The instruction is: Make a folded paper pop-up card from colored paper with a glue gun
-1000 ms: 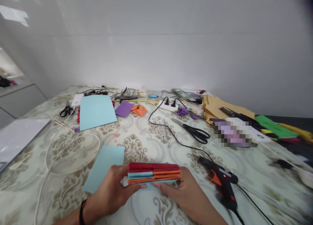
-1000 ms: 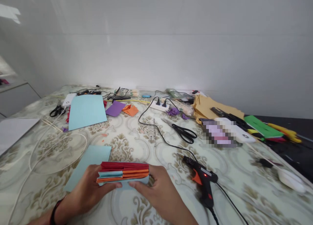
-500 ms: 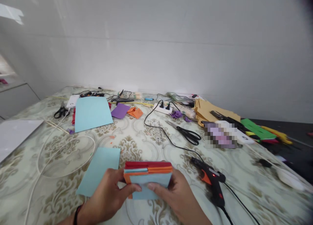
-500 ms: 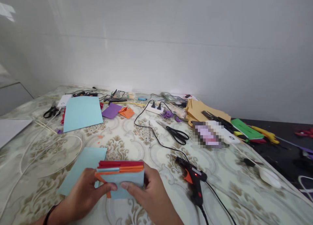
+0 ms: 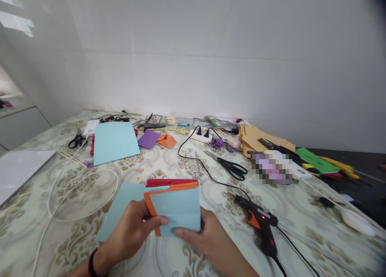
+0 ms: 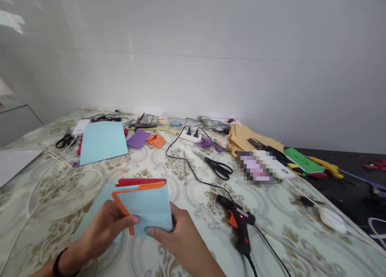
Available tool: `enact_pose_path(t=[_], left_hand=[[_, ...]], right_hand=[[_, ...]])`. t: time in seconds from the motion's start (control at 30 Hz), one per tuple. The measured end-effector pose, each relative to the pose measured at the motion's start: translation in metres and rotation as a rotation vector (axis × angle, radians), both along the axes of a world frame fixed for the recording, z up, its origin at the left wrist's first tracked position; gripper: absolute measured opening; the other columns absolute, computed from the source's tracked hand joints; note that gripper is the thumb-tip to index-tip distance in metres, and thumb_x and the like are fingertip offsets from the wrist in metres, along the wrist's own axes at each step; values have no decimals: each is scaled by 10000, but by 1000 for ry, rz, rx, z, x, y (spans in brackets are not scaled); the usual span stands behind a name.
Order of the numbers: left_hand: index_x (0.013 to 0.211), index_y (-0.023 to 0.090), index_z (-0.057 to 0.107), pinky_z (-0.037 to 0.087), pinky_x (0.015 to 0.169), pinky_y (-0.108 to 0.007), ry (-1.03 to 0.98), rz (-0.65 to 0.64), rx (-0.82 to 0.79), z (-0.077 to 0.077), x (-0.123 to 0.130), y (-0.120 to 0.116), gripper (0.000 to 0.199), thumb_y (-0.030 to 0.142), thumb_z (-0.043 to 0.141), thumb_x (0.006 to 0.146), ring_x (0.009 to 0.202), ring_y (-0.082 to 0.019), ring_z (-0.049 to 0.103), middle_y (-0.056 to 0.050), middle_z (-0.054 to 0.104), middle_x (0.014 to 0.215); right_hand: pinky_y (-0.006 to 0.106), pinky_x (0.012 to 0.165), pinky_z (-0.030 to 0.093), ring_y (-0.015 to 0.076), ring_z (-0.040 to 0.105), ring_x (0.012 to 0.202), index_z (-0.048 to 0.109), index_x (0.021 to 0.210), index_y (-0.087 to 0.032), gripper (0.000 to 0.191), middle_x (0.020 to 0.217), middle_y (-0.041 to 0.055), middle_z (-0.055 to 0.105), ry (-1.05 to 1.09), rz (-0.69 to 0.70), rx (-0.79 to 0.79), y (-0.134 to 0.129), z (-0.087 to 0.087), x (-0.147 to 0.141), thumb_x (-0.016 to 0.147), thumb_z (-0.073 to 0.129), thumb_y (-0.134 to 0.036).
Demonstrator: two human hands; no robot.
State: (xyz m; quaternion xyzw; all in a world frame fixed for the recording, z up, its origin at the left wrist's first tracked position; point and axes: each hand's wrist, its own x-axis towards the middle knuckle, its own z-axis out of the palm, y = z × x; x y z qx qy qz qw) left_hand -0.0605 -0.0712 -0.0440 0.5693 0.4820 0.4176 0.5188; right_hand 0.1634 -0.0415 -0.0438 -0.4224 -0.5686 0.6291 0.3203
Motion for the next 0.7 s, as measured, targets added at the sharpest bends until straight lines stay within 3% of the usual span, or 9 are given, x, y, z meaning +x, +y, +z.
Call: enact_pose_path(t=[0.13, 0.23, 0.33, 0.4, 0.53, 0.6, 0.7], left_hand=[[1037, 186, 805, 629, 845, -366, -186, 5, -64, -1, -1, 2, 332, 476, 823, 877, 921, -286, 784, -75, 843, 995], [1114, 197, 783, 645, 862, -386, -288, 59, -93, 2, -2, 6, 418, 466, 884, 812, 948, -301, 792, -69, 842, 992], [1078, 204, 758, 633, 800, -321, -340, 176, -69, 6, -9, 12, 421, 419, 929, 758, 874, -243, 772, -37, 823, 946], [994, 206, 718, 594, 723, -258, -345, 249, -32, 7, -16, 15, 385, 370, 948, 732, 774, -176, 720, 6, 773, 862], [888, 195, 638, 534, 694, -240, -146, 212, 55, 5, -23, 16, 360, 342, 927, 731, 747, -150, 648, 22, 682, 805], [899, 189, 645, 533, 727, -261, 62, 149, 61, 1, -21, 15, 305, 326, 880, 761, 790, -172, 650, 0, 690, 840], [966, 189, 656, 553, 775, -303, 257, 135, 43, -8, -14, 13, 238, 301, 787, 801, 851, -215, 665, -33, 724, 918]], right_hand=[[401, 841, 602, 293, 752, 870, 829, 988, -157, 351, 919, 80, 833, -12, 43, -37, 3, -4, 0, 802, 847, -454], [329, 729, 566, 238, 706, 767, 832, 950, -158, 261, 875, 58, 819, -59, 66, -52, 2, -4, 0, 784, 837, -359], [285, 640, 524, 195, 650, 687, 820, 955, -173, 237, 825, 29, 794, -147, 35, -22, 3, -4, 1, 770, 831, -320], [290, 640, 537, 207, 660, 700, 787, 923, -176, 278, 800, 35, 772, -123, -71, 35, 6, -2, 6, 770, 855, -398], [337, 772, 602, 271, 719, 876, 717, 916, -207, 436, 893, 78, 762, 45, -315, 176, 16, 1, 21, 746, 896, -567], [337, 805, 606, 271, 712, 923, 692, 1009, -231, 475, 945, 74, 740, 61, -335, 213, 19, -2, 25, 784, 864, -612], [302, 807, 584, 231, 670, 896, 620, 1114, -270, 456, 948, 29, 683, 27, -252, 223, 19, -17, 23, 890, 757, -642]])
